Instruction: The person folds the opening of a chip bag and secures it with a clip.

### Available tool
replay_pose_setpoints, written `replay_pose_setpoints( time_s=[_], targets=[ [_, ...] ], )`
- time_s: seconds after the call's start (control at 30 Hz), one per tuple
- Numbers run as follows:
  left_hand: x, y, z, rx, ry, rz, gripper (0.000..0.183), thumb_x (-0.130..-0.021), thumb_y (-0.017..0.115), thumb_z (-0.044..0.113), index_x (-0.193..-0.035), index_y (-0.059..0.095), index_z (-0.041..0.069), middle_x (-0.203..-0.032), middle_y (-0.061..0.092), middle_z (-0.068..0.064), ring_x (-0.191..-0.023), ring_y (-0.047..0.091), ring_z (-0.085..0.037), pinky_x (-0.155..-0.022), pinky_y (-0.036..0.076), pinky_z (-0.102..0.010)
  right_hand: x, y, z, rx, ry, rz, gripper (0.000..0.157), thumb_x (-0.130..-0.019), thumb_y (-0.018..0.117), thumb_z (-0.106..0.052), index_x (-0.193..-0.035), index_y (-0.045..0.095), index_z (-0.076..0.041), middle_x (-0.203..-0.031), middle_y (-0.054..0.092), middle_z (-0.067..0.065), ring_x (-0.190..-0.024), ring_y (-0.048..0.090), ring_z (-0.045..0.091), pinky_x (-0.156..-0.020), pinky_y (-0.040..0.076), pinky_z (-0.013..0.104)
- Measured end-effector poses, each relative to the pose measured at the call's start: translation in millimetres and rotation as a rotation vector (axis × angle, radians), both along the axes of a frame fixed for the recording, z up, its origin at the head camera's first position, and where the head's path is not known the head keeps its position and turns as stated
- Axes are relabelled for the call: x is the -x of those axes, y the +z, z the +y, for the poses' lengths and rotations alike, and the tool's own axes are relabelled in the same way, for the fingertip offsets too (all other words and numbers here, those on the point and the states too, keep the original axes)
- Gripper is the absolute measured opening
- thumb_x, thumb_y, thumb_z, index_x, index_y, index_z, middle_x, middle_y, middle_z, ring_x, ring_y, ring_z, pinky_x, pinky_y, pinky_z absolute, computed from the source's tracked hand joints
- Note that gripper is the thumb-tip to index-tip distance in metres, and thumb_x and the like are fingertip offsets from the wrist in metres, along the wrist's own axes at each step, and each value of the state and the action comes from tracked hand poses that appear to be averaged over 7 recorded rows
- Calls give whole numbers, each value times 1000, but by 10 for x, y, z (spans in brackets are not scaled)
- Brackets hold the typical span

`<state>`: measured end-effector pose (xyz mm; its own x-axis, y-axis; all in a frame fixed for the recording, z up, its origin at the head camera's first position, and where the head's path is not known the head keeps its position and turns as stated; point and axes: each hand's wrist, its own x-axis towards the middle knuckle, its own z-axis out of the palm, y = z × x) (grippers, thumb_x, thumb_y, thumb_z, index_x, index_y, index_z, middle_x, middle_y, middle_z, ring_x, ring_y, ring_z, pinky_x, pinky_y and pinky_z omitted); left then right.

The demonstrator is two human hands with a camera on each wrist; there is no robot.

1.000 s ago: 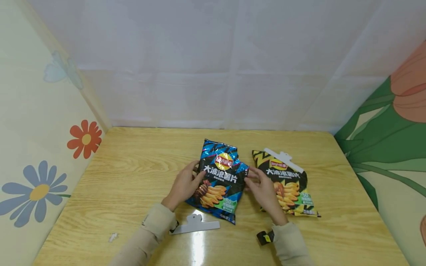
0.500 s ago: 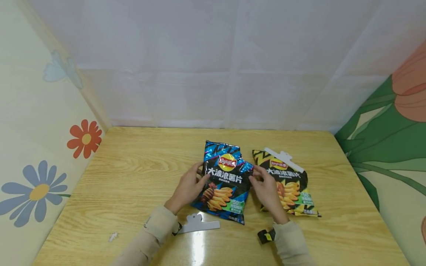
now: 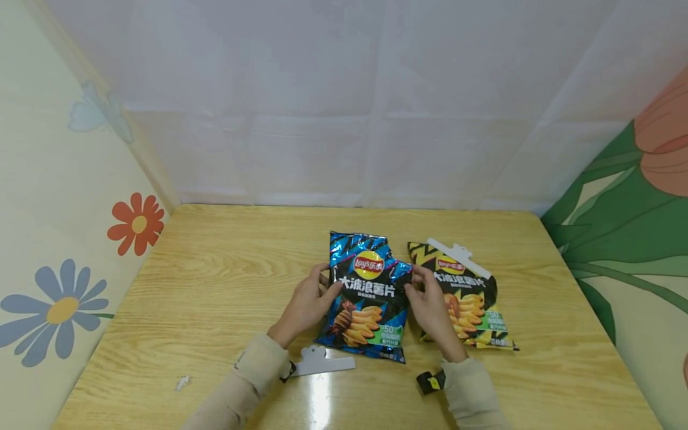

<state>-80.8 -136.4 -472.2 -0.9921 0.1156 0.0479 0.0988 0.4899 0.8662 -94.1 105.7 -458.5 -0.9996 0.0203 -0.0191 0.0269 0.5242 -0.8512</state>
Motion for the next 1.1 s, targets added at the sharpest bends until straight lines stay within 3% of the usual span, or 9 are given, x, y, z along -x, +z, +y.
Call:
replay_pose_setpoints(
  time_s=[0.23, 0.53, 1.1],
  targets=[
    [87, -28, -1, -64, 24, -57, 47, -91, 54, 36, -130, 42, 11, -90, 58, -2, -74, 58, -12, -61, 48, -27, 4, -15, 25, -5, 29, 26, 42, -94, 45, -6, -134, 34, -2, -120, 49, 19, -115, 48, 29, -93, 45, 44],
    [199, 55, 16, -121, 48, -42, 49, -92, 53, 30, -133, 37, 11, -108, 58, -8, -91, 61, -19, -76, 52, -31, 5, -8, 30, -2, 38, 28, 42, -93, 46, -5, -134, 35, -2, -119, 50, 18, -115, 50, 30, -92, 46, 44],
    [437, 167, 14, -158, 72, -60, 53, -92, 53, 24, -138, 32, 8, -118, 55, -11, -101, 61, -22, -79, 52, -35, -2, 29, 35, 6, 47, 20, 42, -93, 47, -6, -134, 35, -4, -119, 52, 17, -115, 50, 28, -92, 46, 43]
  ],
)
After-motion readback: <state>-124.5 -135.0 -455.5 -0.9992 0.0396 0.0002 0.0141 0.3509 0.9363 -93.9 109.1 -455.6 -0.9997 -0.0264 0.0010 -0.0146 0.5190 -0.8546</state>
